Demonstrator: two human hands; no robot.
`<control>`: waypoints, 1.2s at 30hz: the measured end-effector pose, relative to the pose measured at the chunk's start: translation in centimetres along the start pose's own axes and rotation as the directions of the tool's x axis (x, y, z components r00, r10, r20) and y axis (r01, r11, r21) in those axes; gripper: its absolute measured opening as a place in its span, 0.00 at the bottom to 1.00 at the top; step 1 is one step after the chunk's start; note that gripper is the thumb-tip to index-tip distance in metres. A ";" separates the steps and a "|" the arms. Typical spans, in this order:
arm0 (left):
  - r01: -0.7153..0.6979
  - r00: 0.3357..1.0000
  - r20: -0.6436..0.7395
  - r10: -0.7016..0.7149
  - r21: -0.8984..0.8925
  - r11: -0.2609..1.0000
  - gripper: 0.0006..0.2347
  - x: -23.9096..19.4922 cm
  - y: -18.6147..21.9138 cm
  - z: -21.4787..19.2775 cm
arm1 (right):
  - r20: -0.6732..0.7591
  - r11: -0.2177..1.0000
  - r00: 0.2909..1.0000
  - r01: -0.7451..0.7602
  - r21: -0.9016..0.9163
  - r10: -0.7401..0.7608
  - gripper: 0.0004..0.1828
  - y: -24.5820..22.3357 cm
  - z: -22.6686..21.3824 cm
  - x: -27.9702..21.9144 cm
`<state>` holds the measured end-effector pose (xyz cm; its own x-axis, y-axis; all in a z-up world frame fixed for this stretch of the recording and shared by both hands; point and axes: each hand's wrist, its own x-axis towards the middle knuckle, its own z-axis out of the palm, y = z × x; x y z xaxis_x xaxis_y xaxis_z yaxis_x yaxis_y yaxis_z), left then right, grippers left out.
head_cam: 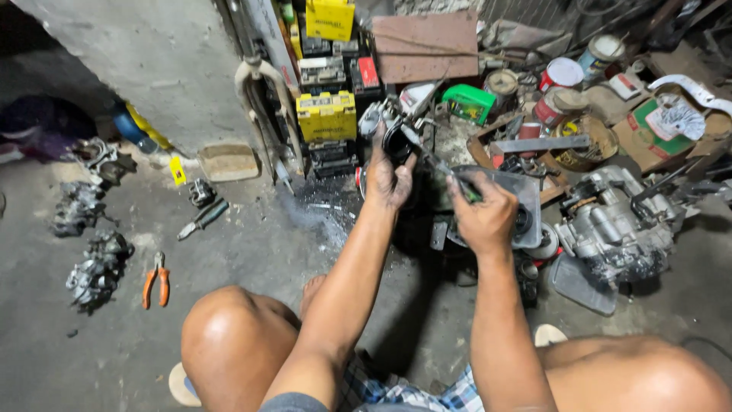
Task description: Disassembling and cleaning a motorcycle carburetor using a screwdriver and a cloth
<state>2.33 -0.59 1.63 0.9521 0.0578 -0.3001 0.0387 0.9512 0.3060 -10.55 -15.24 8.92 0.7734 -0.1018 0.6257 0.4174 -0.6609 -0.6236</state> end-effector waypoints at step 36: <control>-0.215 0.966 0.171 0.195 0.109 0.971 0.48 -5.2 1.3 2.9 | 0.039 0.964 0.976 -0.206 -0.167 0.215 0.03 -5.6 -4.2 -0.1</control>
<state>-1.66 -0.57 6.21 0.9790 0.1892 -0.0755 -0.1342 0.8778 0.4598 -14.95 -14.60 14.32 0.8633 -0.2121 0.4580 0.1638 -0.7405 -0.6518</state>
